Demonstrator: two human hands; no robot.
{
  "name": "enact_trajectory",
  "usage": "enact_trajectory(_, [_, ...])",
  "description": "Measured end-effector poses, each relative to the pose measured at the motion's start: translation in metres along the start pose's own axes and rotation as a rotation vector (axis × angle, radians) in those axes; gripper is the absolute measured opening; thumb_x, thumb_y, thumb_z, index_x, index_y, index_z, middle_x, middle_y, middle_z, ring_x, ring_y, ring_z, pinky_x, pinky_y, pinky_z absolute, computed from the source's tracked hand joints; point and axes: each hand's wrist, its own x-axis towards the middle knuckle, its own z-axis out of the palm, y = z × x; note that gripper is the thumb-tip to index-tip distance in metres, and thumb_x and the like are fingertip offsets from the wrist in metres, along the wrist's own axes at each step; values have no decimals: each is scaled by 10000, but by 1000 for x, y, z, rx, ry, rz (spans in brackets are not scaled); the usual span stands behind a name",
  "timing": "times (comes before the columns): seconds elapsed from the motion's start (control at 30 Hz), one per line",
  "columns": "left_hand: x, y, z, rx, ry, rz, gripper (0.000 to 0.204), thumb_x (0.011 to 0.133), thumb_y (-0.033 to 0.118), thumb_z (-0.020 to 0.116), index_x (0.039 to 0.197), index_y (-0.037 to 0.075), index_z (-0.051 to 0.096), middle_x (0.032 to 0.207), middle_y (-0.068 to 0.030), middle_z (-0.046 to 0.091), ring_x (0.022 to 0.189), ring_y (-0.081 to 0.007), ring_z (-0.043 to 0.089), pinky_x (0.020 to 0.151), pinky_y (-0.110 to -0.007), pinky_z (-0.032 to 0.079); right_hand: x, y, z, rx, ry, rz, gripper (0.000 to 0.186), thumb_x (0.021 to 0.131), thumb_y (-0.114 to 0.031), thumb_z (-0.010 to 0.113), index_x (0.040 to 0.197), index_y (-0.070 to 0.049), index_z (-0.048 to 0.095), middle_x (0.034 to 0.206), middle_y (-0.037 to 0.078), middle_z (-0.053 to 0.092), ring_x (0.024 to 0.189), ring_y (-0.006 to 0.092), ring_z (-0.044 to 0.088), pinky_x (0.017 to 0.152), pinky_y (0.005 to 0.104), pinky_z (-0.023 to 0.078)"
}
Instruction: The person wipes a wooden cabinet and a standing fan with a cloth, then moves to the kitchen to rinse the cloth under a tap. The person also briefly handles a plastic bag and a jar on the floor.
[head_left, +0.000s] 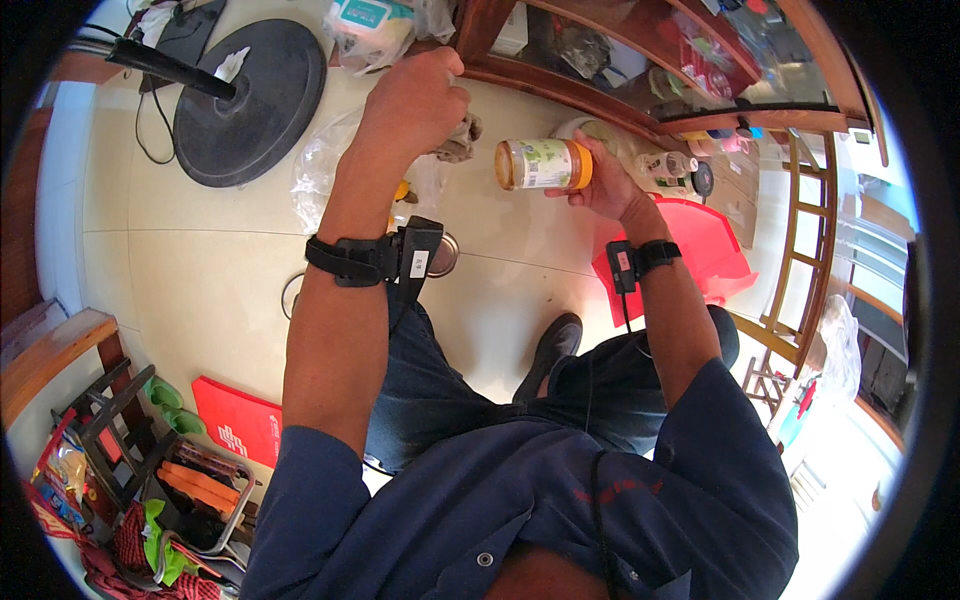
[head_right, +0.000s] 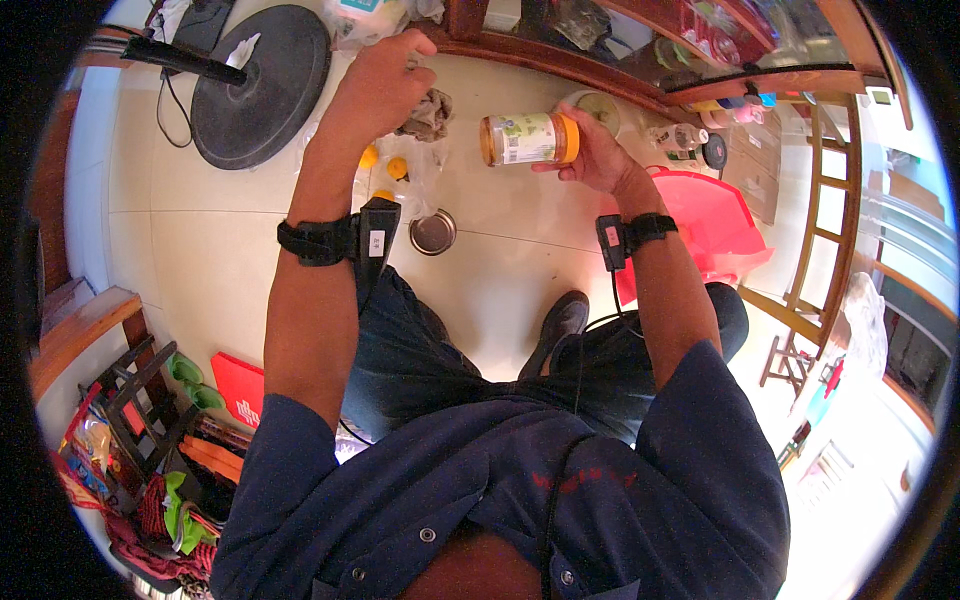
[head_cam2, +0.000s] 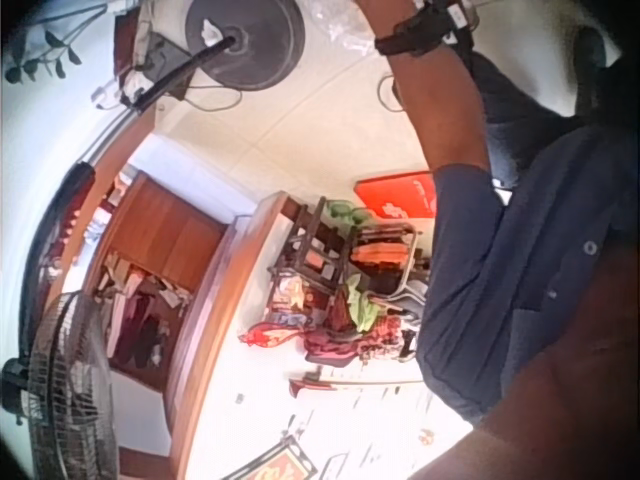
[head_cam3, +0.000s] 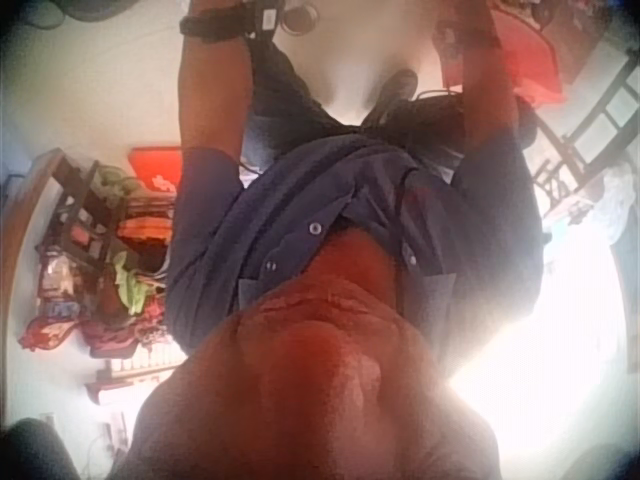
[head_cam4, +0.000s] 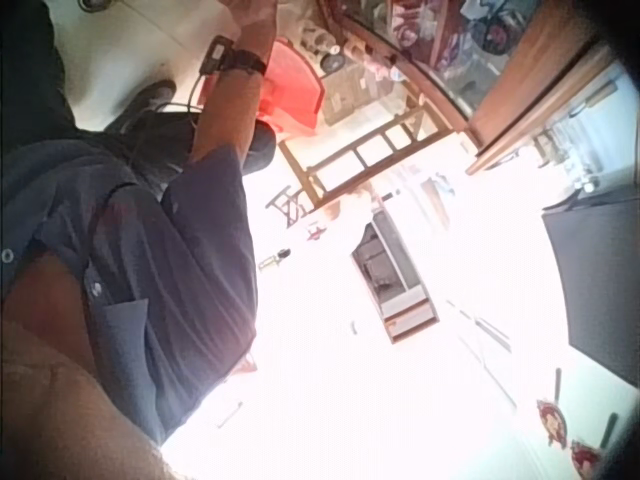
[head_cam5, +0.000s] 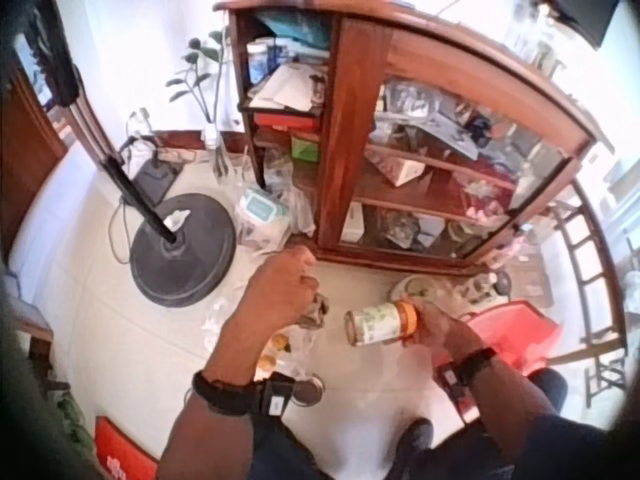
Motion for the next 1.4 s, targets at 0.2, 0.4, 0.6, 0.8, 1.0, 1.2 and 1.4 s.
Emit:
enact_trajectory(0.2, [1,-2,0,-14,-10,-7,317,878,181,646,1164,46,672,1088,-260,713,1026,-420,689,920,-467,528,0,6,-9,156,-57,9,621,1014,-679,463,1209,-131,680,987,88,758,779,269,752,468,252,443])
enact_trajectory(0.4, [0,-1,2,19,13,6,318,875,185,653,1162,49,677,1049,-254,719,991,-421,697,903,-475,534,-3,7,-12,263,-179,-27,618,997,-685,492,1192,-126,669,941,94,749,704,260,726,434,252,404])
enact_trajectory(0.6, [-1,2,-1,10,8,-8,309,877,184,657,1153,49,680,974,-238,724,924,-382,715,866,-450,545,-3,5,-9,279,-202,-24,628,1001,-669,499,1195,-96,665,929,107,746,719,252,723,428,243,390])
enact_trajectory(0.8, [1,4,-5,-169,-459,-124,436,847,299,743,1174,19,674,926,-211,725,843,-296,701,831,-405,542,-3,-4,6,38,-47,-204,521,983,-554,597,1245,-104,628,1081,95,717,812,252,707,511,254,463])
enact_trajectory(1.0, [-14,16,12,-274,-470,95,808,764,426,870,1364,-23,567,1162,-194,712,1038,-301,693,964,-369,526,-18,-34,47,-376,-51,-462,676,918,-509,687,1432,-92,553,1265,21,624,1188,156,593,809,292,520])
enact_trajectory(1.2, [-4,34,-14,-634,-420,-78,738,776,398,871,1323,-20,604,1122,-146,720,1023,-194,693,902,-321,534,-46,-65,80,-174,-18,-614,688,920,-526,699,1427,-82,560,1272,45,646,1111,122,611,826,316,490])
enact_trajectory(1.4, [-7,48,-32,-1130,-389,-170,619,903,412,764,1323,-19,621,1175,-81,706,1037,-146,677,934,-288,525,-76,-76,120,-414,227,-785,176,949,-226,701,1013,-76,635,870,46,711,780,95,678,605,235,460])
